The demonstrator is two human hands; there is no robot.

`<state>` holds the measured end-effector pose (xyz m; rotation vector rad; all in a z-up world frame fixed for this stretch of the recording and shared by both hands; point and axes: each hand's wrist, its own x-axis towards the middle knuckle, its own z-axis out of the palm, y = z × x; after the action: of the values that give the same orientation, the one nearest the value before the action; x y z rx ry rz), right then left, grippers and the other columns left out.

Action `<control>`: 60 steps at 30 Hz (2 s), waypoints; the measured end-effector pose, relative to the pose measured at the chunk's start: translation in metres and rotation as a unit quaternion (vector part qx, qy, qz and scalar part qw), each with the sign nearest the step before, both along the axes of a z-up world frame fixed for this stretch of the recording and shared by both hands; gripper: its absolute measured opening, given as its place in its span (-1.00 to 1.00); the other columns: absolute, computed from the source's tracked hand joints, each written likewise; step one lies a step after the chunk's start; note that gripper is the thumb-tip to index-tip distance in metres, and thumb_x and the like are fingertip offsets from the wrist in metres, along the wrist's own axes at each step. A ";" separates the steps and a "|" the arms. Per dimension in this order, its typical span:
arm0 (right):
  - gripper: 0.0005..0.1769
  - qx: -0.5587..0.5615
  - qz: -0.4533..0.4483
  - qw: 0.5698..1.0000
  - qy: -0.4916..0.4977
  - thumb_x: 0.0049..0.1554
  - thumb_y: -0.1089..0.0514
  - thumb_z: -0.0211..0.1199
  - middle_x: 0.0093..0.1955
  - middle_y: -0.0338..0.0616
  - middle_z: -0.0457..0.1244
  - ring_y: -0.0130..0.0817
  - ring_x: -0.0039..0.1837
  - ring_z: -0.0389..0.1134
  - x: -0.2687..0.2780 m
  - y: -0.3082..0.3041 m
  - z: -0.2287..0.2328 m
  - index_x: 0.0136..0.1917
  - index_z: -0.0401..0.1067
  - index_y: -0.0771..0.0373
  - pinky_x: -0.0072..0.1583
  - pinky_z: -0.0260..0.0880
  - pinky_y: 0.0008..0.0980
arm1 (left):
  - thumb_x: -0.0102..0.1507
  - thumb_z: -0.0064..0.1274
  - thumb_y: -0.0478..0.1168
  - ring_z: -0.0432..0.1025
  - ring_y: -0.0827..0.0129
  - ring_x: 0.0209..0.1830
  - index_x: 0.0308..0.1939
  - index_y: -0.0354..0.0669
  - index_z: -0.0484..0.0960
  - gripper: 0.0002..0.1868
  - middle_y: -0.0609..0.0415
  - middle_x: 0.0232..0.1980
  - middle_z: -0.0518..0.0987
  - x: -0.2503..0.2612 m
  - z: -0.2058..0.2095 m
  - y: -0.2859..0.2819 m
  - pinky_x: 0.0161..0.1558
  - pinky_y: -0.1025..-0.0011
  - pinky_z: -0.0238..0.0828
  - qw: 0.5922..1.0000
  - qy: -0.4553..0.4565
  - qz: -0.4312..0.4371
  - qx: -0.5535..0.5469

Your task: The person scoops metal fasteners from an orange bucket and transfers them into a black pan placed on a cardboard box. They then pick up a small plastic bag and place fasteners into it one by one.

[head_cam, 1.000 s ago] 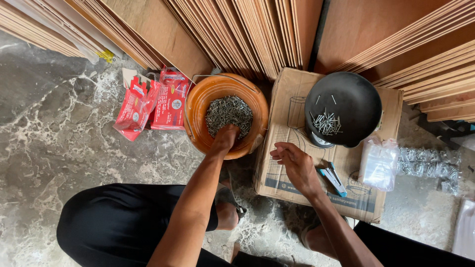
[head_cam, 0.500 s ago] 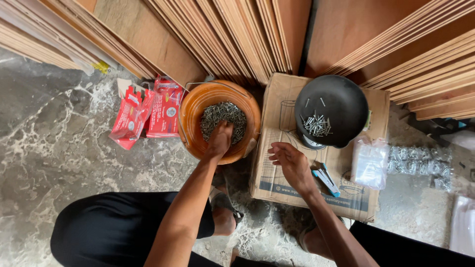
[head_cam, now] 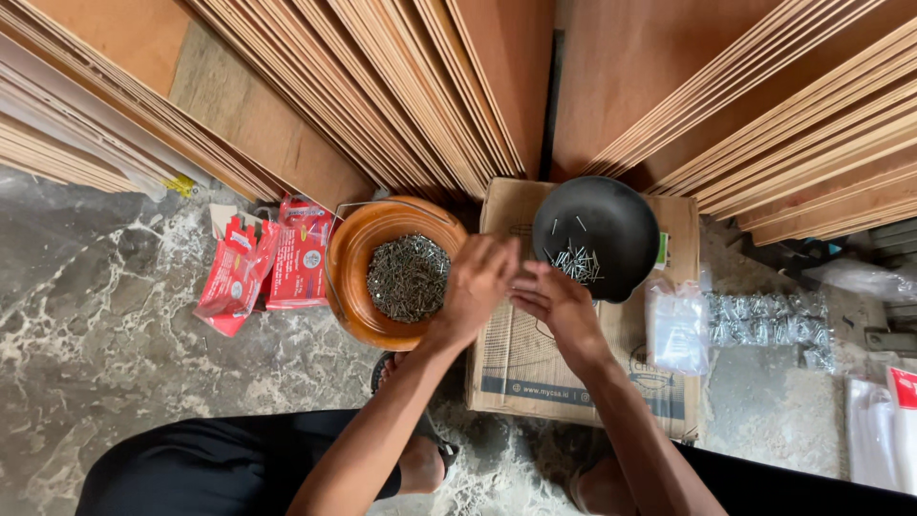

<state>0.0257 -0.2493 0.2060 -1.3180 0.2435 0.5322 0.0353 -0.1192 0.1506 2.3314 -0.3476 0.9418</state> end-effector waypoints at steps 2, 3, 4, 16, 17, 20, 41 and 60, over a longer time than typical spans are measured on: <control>-0.48 0.033 -0.017 0.999 0.026 0.19 -0.02 -0.18 0.03 0.21 0.22 -0.10 0.06 0.29 0.010 -0.009 -0.002 0.23 0.19 0.43 0.13 0.31 -0.22 | 0.08 0.03 -0.41 0.39 0.32 -0.34 -0.40 -0.17 0.54 -0.93 0.09 -0.40 0.41 -0.005 0.016 -0.013 -0.34 0.51 0.38 1.000 -0.001 -0.030 0.008; -0.43 0.066 -0.034 0.996 0.054 0.19 -0.09 -0.19 0.04 0.07 0.23 -0.27 0.05 0.29 0.015 -0.014 -0.004 0.25 0.19 0.41 0.12 0.31 -0.35 | 0.08 0.04 -0.38 0.39 0.35 -0.32 -0.42 -0.15 0.53 -0.94 0.13 -0.38 0.41 -0.008 0.024 -0.020 -0.31 0.51 0.37 0.998 0.002 -0.059 0.015; -0.43 0.066 -0.034 0.996 0.053 0.19 -0.09 -0.19 0.04 0.07 0.23 -0.27 0.05 0.29 0.021 -0.019 -0.018 0.25 0.19 0.41 0.12 0.31 -0.35 | 0.08 0.04 -0.38 0.39 0.35 -0.32 -0.42 -0.15 0.53 -0.94 0.13 -0.38 0.41 -0.006 0.017 -0.022 -0.31 0.51 0.37 0.998 0.000 -0.060 0.015; -0.61 0.085 -0.161 0.983 0.032 0.15 0.12 -0.04 0.05 0.30 0.22 0.04 0.09 0.30 0.028 -0.035 -0.021 0.12 0.28 0.48 0.14 0.34 -0.12 | 0.19 -0.13 -0.24 0.37 0.30 -0.19 -0.22 -0.10 0.56 -0.84 0.05 -0.27 0.41 0.001 0.003 0.005 -0.17 0.45 0.31 0.996 0.065 -0.059 -0.010; -0.61 0.061 -0.169 0.984 0.020 0.16 0.13 -0.05 0.07 0.28 0.20 0.04 0.12 0.28 0.027 -0.035 -0.018 0.15 0.24 0.46 0.16 0.32 -0.12 | 0.17 -0.14 -0.32 0.38 0.22 -0.19 -0.22 -0.18 0.55 -0.83 0.01 -0.27 0.42 0.002 -0.007 0.015 -0.18 0.41 0.33 0.993 0.105 -0.029 -0.050; -0.60 0.002 -0.184 0.983 -0.013 0.16 0.12 -0.05 0.16 0.20 0.15 0.06 0.22 0.18 0.026 -0.031 -0.010 0.20 0.20 0.41 0.20 0.25 -0.05 | 0.15 -0.14 -0.38 0.39 0.07 -0.19 -0.18 -0.26 0.53 -0.80 -0.07 -0.26 0.43 0.004 -0.056 0.046 -0.20 0.29 0.37 0.977 0.187 0.035 -0.101; -0.75 -0.091 0.131 0.980 -0.119 0.05 0.36 0.07 -0.11 0.12 0.34 -0.22 -0.07 0.39 -0.011 0.009 -0.037 0.03 0.40 0.33 -0.01 0.43 -0.29 | 0.12 -0.07 -0.50 0.10 -0.22 0.22 0.11 -0.25 0.28 -0.53 -0.30 0.25 0.10 -0.033 -0.277 0.124 -0.06 -0.05 0.39 0.858 0.504 0.051 0.085; -0.71 -0.162 0.221 0.957 -0.094 0.05 0.39 -0.02 -0.12 0.15 0.32 -0.15 -0.01 0.38 -0.028 0.017 -0.042 0.03 0.39 0.36 0.07 0.39 -0.24 | 0.10 0.08 -0.43 0.23 0.03 0.16 -0.10 -0.24 0.49 -0.72 -0.14 0.18 0.21 -0.027 -0.243 0.123 0.01 0.12 0.41 0.835 0.486 0.059 0.251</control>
<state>-0.0020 -0.2327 0.1641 -1.7481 -0.1353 0.7582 0.0081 0.0034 -0.0923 2.9680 -0.0046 -0.4367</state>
